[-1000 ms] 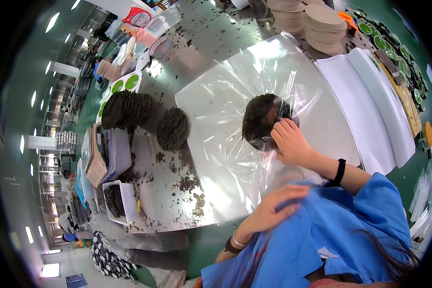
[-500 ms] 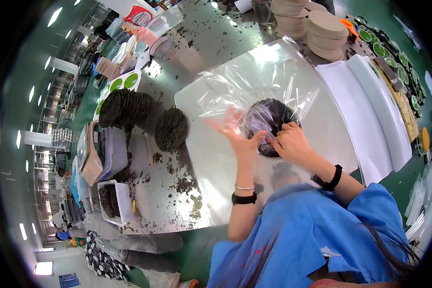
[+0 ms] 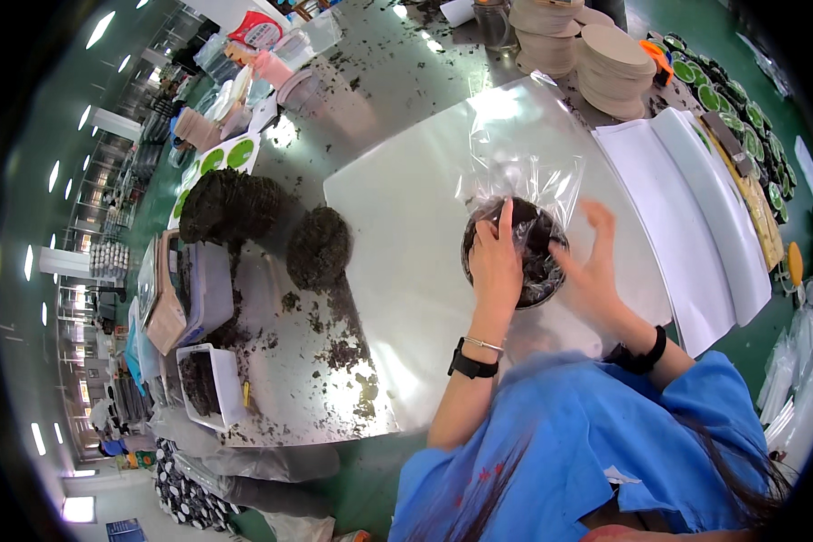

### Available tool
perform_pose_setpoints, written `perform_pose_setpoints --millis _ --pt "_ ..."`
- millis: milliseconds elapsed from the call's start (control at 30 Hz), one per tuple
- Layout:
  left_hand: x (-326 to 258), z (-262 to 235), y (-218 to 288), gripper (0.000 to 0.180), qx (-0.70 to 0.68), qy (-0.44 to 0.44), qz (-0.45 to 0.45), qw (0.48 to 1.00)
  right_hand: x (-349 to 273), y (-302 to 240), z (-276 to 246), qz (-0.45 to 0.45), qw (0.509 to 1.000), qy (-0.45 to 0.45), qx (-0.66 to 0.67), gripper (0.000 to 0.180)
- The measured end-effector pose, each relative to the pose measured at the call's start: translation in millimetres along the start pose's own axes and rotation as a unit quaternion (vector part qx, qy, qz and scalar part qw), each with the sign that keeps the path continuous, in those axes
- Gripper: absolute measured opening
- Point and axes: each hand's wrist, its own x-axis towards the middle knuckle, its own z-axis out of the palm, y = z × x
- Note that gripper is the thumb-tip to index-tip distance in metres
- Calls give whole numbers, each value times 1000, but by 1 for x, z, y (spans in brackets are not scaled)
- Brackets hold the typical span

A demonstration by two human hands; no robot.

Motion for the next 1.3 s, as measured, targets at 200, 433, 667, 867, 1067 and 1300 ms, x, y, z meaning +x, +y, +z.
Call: perform_pose_setpoints --millis 200,433,667,867,1067,1300 --pt "-8 -1 -8 75 110 -32 107 988 34 9 17 67 886 -285 359 62" --pt "-1 -82 -36 82 -308 -68 -72 946 26 25 22 -271 891 -344 -118 31" --pt "38 -47 -38 13 -483 -158 8 861 23 21 25 -230 925 -294 -65 33" --pt "25 -29 -31 17 -63 -6 292 954 24 29 27 -292 919 -260 61 30" --pt "1 -16 -25 27 -236 -29 94 967 27 34 35 -330 861 -375 -97 14" --pt "-24 -5 10 38 -414 46 -79 906 21 15 83 -157 852 -413 -282 16"
